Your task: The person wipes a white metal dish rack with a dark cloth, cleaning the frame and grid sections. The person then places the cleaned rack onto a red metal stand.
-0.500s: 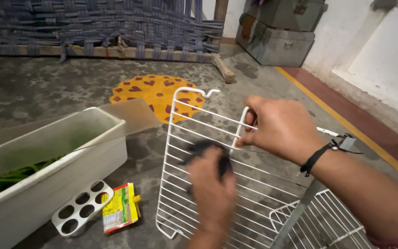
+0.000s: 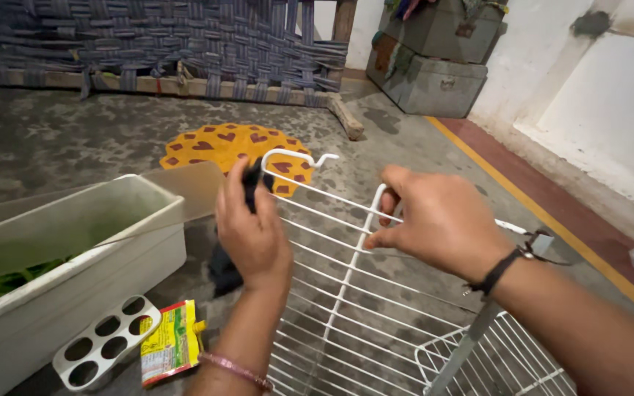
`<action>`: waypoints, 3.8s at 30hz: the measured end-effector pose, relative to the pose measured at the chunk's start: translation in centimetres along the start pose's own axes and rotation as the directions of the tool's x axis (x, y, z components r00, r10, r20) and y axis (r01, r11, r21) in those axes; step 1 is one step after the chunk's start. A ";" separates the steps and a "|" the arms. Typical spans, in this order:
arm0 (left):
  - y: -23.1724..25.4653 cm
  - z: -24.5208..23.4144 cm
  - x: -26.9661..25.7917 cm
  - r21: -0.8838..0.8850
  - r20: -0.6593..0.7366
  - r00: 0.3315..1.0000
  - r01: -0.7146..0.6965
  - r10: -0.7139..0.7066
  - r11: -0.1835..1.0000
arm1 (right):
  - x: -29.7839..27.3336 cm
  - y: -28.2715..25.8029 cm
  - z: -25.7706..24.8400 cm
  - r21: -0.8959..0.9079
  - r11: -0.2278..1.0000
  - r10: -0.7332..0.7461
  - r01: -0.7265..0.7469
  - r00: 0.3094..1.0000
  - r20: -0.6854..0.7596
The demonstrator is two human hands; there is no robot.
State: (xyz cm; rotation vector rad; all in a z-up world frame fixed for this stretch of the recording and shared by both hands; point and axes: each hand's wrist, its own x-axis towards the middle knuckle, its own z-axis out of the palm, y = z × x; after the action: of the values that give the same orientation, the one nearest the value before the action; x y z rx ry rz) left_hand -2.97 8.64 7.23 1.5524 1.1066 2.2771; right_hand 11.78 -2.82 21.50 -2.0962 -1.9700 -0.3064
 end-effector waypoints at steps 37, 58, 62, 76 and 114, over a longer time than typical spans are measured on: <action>-4.3 -6.7 -13.6 0.213 -0.025 0.972 0.234 -0.234 0.949 | -0.4 -0.7 -1.2 -0.019 0.998 0.057 -0.055 0.994 0.091; 1.1 -5.0 -9.0 0.234 0.140 0.899 0.378 -0.416 0.896 | -1.2 0.1 -0.6 -0.070 0.996 0.068 -0.064 0.996 0.055; 4.7 -2.5 -9.6 0.295 0.227 0.898 0.306 -0.377 0.905 | -1.1 -0.2 -0.7 -0.017 0.995 0.096 -0.095 0.994 0.043; -0.5 -6.5 -11.7 0.319 0.471 0.830 0.155 -0.298 0.935 | -0.2 0.4 -0.7 0.034 0.978 0.200 -0.205 0.973 0.112; 8.5 0.0 -1.1 0.074 0.480 0.877 -0.059 0.016 0.995 | -2.6 4.7 4.5 0.292 0.956 -0.067 0.012 0.982 0.178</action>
State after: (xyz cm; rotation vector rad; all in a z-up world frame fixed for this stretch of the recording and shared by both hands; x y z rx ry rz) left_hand -0.30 1.99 12.01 2.0363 1.0448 1.7253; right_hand 16.23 -4.12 16.20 -1.9581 -2.0165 0.1708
